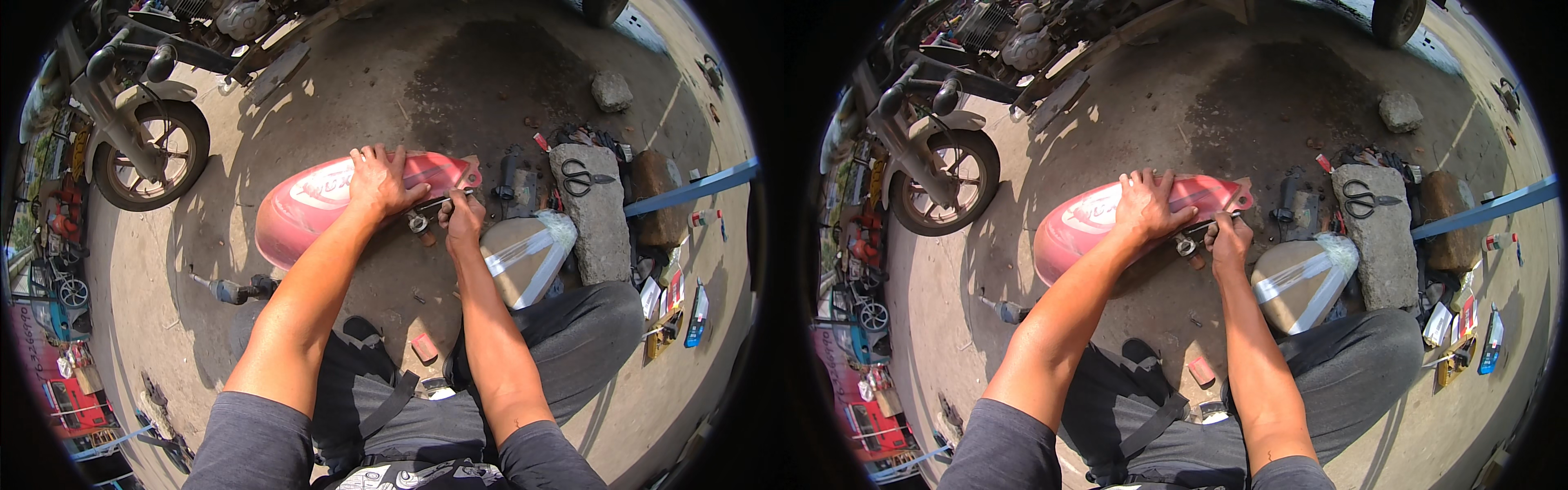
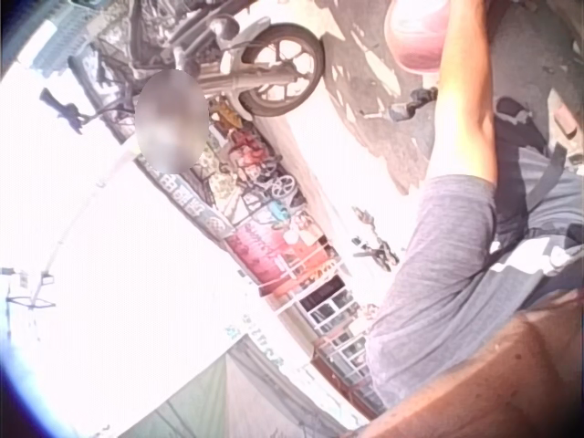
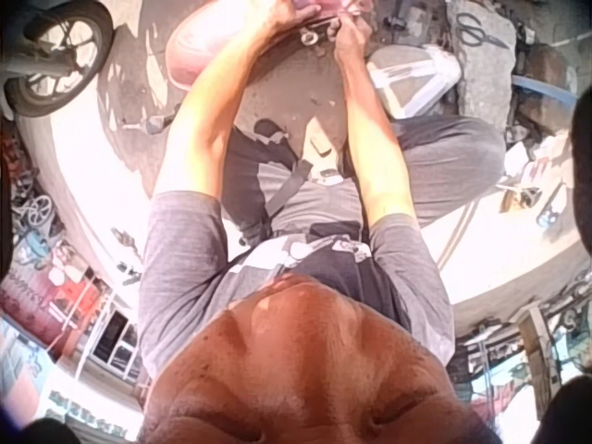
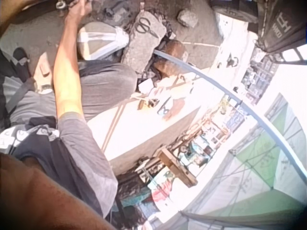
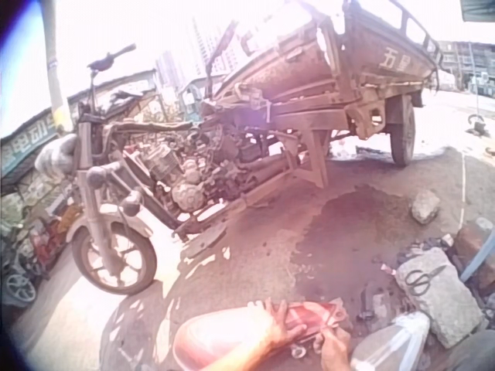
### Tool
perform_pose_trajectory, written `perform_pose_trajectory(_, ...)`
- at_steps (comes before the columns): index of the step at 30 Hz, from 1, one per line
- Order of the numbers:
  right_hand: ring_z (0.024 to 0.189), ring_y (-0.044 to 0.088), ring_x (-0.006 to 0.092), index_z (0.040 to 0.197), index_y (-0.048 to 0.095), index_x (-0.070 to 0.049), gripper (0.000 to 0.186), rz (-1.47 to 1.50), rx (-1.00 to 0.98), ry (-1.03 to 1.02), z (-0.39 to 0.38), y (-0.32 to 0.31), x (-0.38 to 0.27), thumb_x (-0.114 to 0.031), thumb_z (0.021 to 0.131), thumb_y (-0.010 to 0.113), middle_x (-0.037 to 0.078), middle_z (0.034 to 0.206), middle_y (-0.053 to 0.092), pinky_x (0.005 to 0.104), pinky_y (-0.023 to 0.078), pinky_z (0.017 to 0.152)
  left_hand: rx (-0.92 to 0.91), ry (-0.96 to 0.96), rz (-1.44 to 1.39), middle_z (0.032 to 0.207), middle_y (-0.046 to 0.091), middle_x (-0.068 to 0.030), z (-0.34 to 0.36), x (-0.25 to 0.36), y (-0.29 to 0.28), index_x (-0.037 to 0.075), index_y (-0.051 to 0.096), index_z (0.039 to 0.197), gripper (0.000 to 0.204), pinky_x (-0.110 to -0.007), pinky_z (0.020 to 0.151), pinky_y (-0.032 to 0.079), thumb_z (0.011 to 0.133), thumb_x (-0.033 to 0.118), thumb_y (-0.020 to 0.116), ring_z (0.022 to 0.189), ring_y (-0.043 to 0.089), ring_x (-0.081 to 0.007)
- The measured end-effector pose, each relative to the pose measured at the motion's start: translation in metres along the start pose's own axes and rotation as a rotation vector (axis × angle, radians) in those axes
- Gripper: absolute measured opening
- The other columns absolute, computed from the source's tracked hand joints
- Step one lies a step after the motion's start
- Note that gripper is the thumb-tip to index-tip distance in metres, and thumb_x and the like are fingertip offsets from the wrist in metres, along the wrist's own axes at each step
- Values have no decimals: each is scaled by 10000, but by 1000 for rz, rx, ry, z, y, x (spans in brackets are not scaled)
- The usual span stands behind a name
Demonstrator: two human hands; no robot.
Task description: The person sits on the ground and uses a wrench to tighten a bolt on a red scooter fender. The person holds the fender steady with one hand while turning the wrench with the other.
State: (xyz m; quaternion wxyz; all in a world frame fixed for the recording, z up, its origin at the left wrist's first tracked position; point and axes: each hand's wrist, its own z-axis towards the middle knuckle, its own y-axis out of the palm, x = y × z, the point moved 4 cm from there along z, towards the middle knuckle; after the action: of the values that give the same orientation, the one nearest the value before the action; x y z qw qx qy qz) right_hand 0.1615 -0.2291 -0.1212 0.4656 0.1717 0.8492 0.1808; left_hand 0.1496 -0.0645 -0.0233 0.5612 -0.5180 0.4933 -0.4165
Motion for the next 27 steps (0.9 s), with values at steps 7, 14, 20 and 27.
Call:
perform_pose_trajectory(7,487,515,112,913,591,-53,165,4,-39,11,4,-1,3,-192,983,645,20,648,559,259,346,425,7,7,8,1244,602,-244,0,0,0,79,574,1419,903,-503,1020,357,844,776,576,1160,537,-384)
perform_pose_trajectory(14,524,558,108,826,643,-16,192,-270,-169,-244,-4,8,-8,-165,945,669,26,650,607,277,429,492,7,12,30,1234,594,-214,1,0,5,101,567,1447,921,-507,1009,318,845,798,550,1155,510,-357)
perform_pose_trajectory(20,645,591,81,909,724,29,153,-728,-535,-815,-42,44,-27,-124,900,728,39,655,648,296,483,599,-7,3,1,1226,595,-215,1,-3,9,91,567,1442,906,-509,1014,322,848,776,574,1154,510,-366)
perform_pose_trajectory(27,533,568,98,763,667,11,233,-358,-124,-343,-7,9,-26,-149,932,684,25,617,623,283,451,520,-4,-4,5,1245,593,-224,1,-2,4,82,570,1432,940,-515,1029,315,828,802,557,1166,510,-369)
